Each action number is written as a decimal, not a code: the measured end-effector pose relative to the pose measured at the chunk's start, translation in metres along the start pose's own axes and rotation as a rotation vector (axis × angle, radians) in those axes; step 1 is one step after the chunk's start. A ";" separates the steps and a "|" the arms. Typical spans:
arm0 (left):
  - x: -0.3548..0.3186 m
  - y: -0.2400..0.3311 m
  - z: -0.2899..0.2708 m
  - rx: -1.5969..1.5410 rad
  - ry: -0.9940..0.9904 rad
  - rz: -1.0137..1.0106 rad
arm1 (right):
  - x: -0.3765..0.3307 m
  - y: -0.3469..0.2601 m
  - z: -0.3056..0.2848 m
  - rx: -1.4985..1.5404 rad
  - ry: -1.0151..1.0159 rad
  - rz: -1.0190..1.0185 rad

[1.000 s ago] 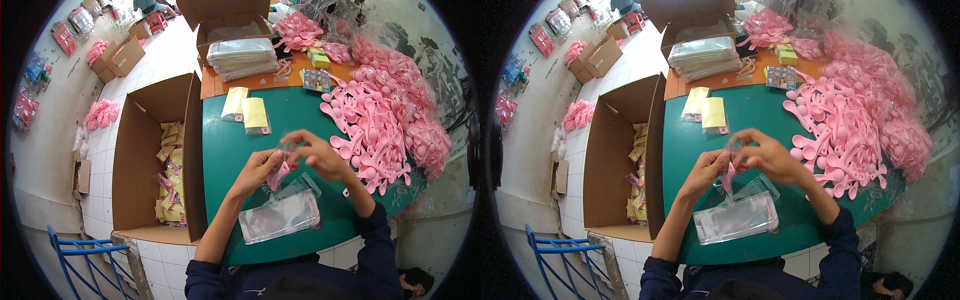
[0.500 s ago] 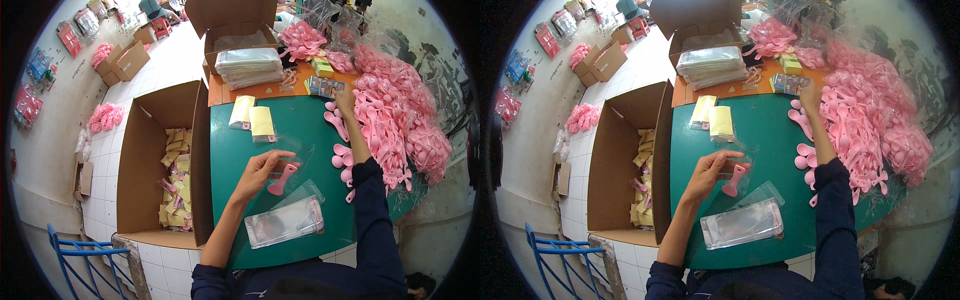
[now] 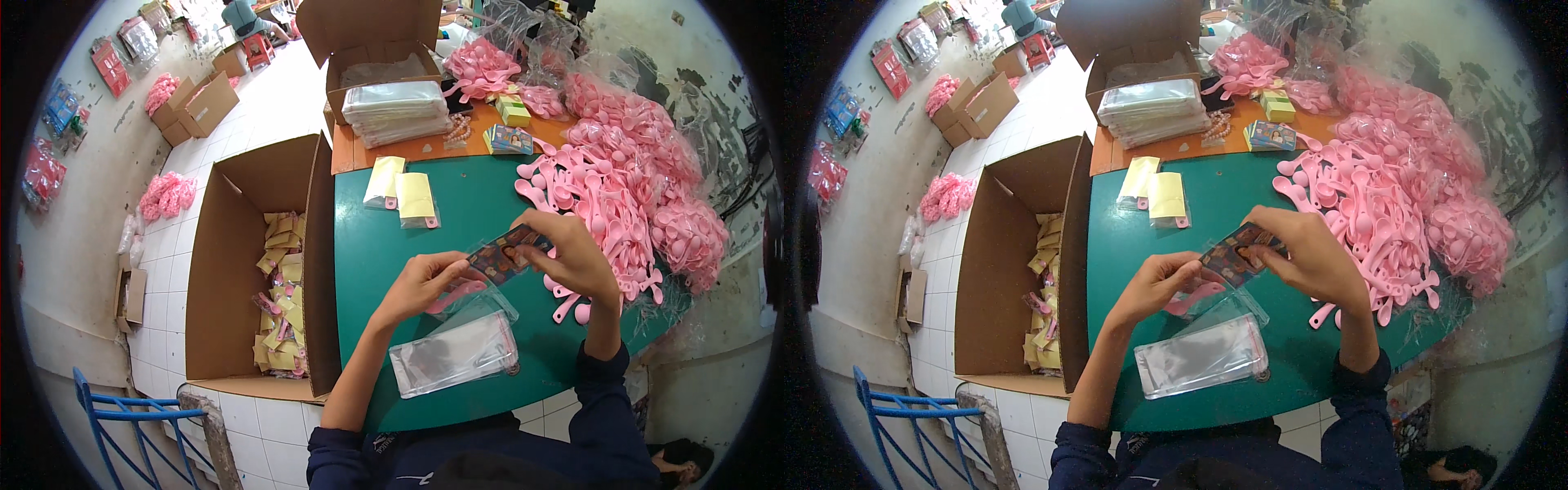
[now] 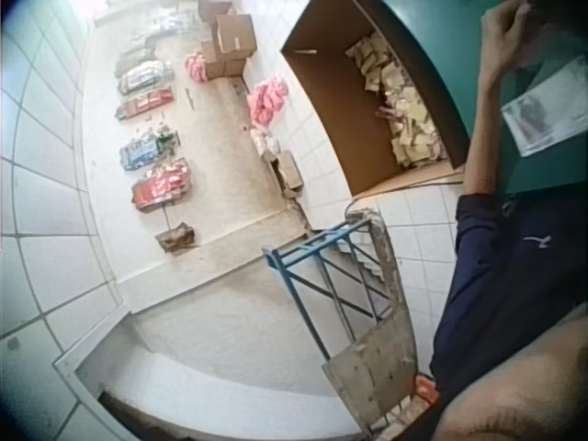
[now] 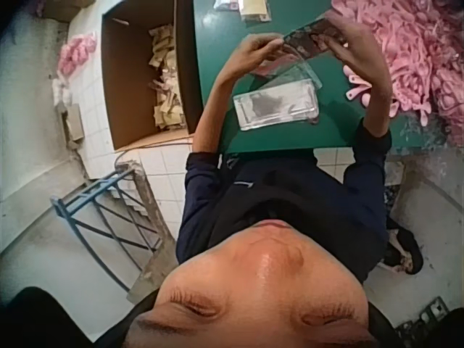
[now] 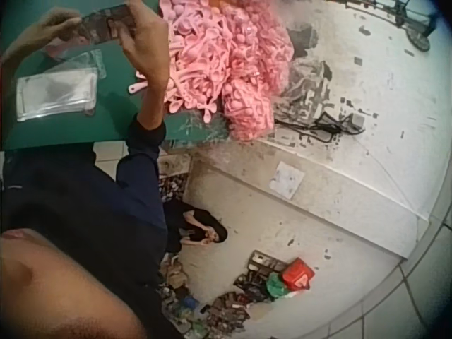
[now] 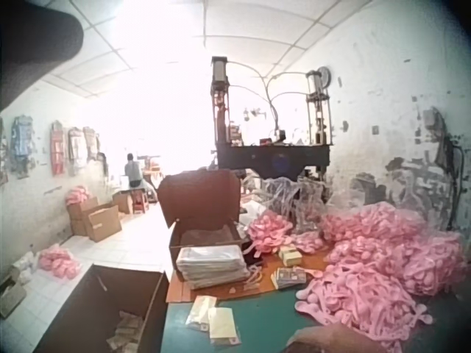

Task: The person unpacks plastic spoons from a large plastic bag onto the table, then inserts spoons and paper cards into small plastic pouches.

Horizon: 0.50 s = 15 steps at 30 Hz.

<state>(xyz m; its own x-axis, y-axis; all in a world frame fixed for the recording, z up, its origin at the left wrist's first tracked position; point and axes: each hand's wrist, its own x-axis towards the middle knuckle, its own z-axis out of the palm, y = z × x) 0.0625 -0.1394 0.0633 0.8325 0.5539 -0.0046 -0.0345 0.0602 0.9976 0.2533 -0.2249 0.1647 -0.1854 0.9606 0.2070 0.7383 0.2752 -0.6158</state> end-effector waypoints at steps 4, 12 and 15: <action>0.000 0.000 0.005 0.187 -0.016 0.029 | -0.001 0.004 0.015 -0.142 -0.202 -0.067; -0.004 0.002 0.006 0.333 0.025 0.027 | -0.008 0.042 0.053 0.237 -0.186 0.037; -0.008 -0.004 -0.008 0.338 0.009 -0.043 | -0.012 0.070 0.066 0.509 0.042 0.125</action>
<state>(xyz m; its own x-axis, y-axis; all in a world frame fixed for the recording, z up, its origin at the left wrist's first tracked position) 0.0521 -0.1375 0.0585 0.8242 0.5644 -0.0458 0.1865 -0.1942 0.9631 0.2645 -0.2143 0.0687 -0.0821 0.9878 0.1321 0.3425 0.1524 -0.9271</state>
